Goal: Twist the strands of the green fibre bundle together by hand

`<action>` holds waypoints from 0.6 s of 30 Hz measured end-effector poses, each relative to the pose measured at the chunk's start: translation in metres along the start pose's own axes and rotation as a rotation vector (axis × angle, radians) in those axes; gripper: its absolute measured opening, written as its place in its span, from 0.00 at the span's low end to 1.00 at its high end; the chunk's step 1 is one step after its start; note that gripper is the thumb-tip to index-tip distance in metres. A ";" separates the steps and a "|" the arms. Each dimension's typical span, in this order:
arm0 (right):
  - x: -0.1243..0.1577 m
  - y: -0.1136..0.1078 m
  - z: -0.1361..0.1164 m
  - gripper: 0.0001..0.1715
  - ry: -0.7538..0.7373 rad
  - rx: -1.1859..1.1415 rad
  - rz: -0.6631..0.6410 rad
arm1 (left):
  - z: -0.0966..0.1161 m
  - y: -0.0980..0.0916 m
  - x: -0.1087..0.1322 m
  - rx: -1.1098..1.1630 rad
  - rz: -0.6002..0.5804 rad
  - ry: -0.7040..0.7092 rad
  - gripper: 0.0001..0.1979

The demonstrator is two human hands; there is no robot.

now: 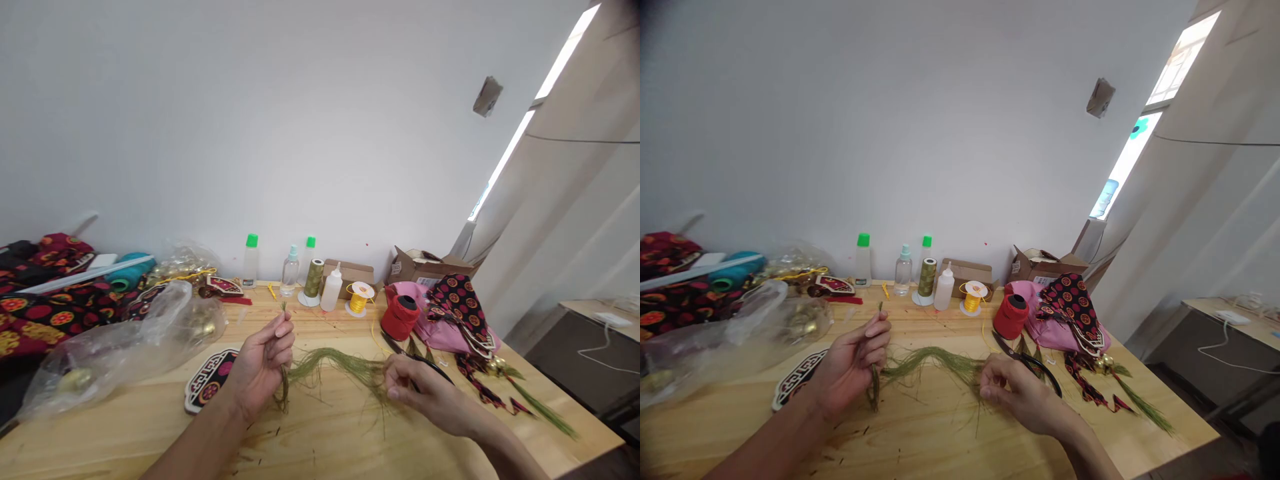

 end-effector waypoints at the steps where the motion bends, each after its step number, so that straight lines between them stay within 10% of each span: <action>1: 0.001 -0.002 0.001 0.10 0.005 -0.069 0.053 | 0.000 0.001 0.000 -0.001 0.004 0.000 0.11; 18: -0.043 0.021 0.001 0.12 0.085 -0.642 0.677 | -0.013 0.002 -0.001 -0.242 0.048 -0.093 0.06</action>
Point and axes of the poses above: each hand's wrist, its own x-axis away from the middle knuckle, its own y-axis out of the palm, z = x × y, the point moved 3 cm from there along -x, towards the middle knuckle, and after that the axes turned 12 degrees about -y, right-handed, at the moved point
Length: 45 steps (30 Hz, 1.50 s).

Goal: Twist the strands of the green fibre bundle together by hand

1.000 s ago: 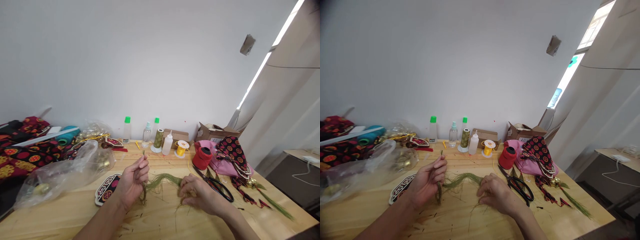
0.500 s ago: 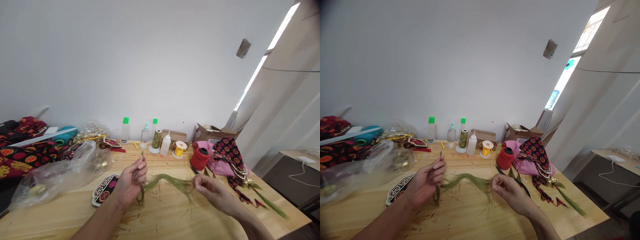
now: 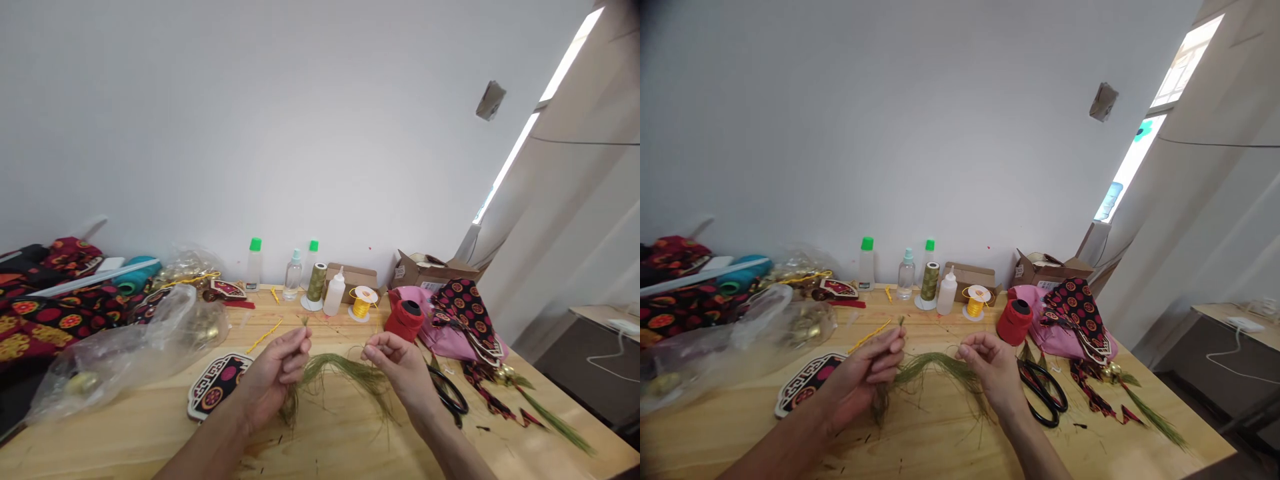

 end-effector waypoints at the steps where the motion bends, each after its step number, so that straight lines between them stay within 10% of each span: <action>1: 0.000 0.004 0.005 0.12 -0.003 -0.025 0.022 | -0.003 0.001 0.000 -0.033 -0.001 -0.032 0.05; 16: 0.014 0.037 0.020 0.08 -0.036 -0.006 0.060 | -0.011 0.000 -0.005 -0.237 0.092 -0.068 0.08; 45: 0.014 0.021 0.045 0.18 0.254 -0.270 0.223 | -0.003 -0.001 0.001 -0.182 0.097 -0.053 0.09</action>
Point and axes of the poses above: each hand's wrist, its own x-axis away from the middle knuckle, its own y-axis out of the palm, z = x × y, the point moved 3 cm from there along -x, towards the middle knuckle, and after that the axes turned 12 degrees about -y, right-handed, at the moved point
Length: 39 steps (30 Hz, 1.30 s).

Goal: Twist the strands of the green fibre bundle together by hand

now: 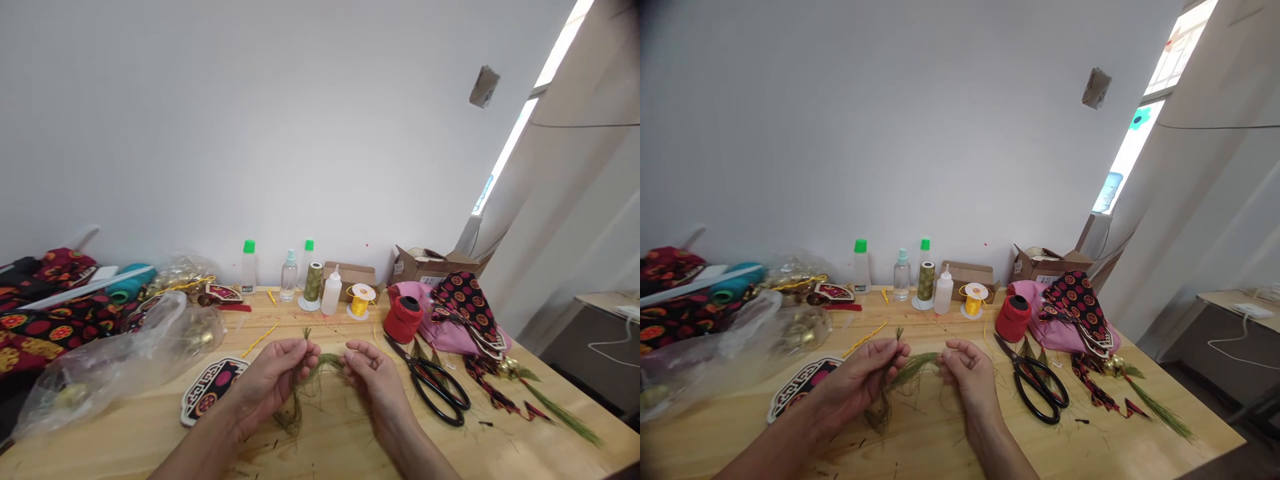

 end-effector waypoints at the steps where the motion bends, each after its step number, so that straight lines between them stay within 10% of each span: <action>1: -0.001 0.000 0.000 0.18 -0.009 0.037 -0.014 | 0.003 -0.001 0.002 0.031 0.002 0.015 0.12; 9: -0.002 -0.003 0.000 0.09 -0.207 0.333 -0.123 | 0.039 -0.011 0.027 0.749 -0.172 0.167 0.22; 15: 0.000 0.008 -0.031 0.05 -0.490 0.556 -0.161 | 0.028 -0.010 0.018 0.367 0.018 0.078 0.20; 24: 0.001 0.070 -0.035 0.20 -0.072 0.085 -0.690 | 0.013 -0.011 0.002 -0.021 0.012 0.051 0.07; 39: -0.011 0.045 -0.015 0.16 -0.061 0.163 -0.317 | 0.015 -0.018 -0.002 0.003 0.262 0.197 0.07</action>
Point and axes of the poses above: each hand's wrist, its own x-axis away from the middle knuckle, its own y-axis out of the palm, z = x × y, the point moved 3 cm from there along -x, towards the middle knuckle, and after that the axes turned 12 degrees about -y, right-handed, at the moved point
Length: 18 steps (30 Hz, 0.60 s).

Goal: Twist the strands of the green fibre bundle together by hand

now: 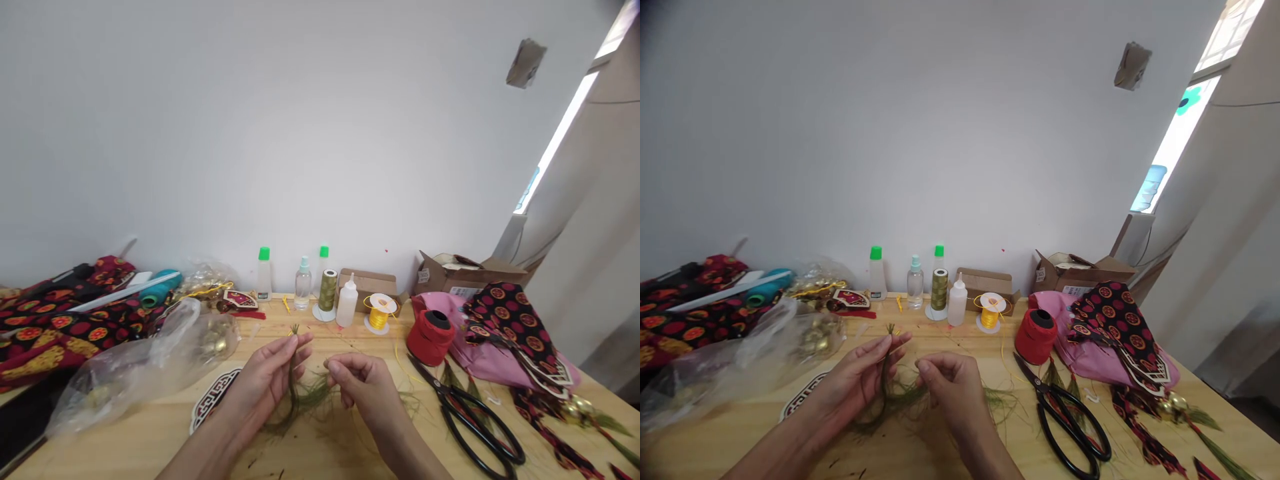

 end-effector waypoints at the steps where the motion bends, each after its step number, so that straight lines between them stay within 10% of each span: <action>1: 0.000 0.000 0.000 0.17 -0.001 -0.014 0.020 | 0.000 -0.001 0.000 0.000 0.024 0.009 0.06; 11: -0.004 0.000 0.013 0.15 -0.037 -0.136 0.106 | -0.010 0.008 -0.001 -0.005 -0.030 0.035 0.03; 18: -0.004 -0.003 0.013 0.15 -0.039 -0.169 0.292 | -0.003 -0.005 0.000 0.116 0.262 0.234 0.05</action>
Point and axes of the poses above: each hand's wrist, its own x-axis away from the middle knuckle, its own y-axis out of the palm, z = x × y, the point moved 3 cm from there along -x, towards the middle knuckle, and after that the axes turned 12 degrees about -y, right-handed, at the moved point
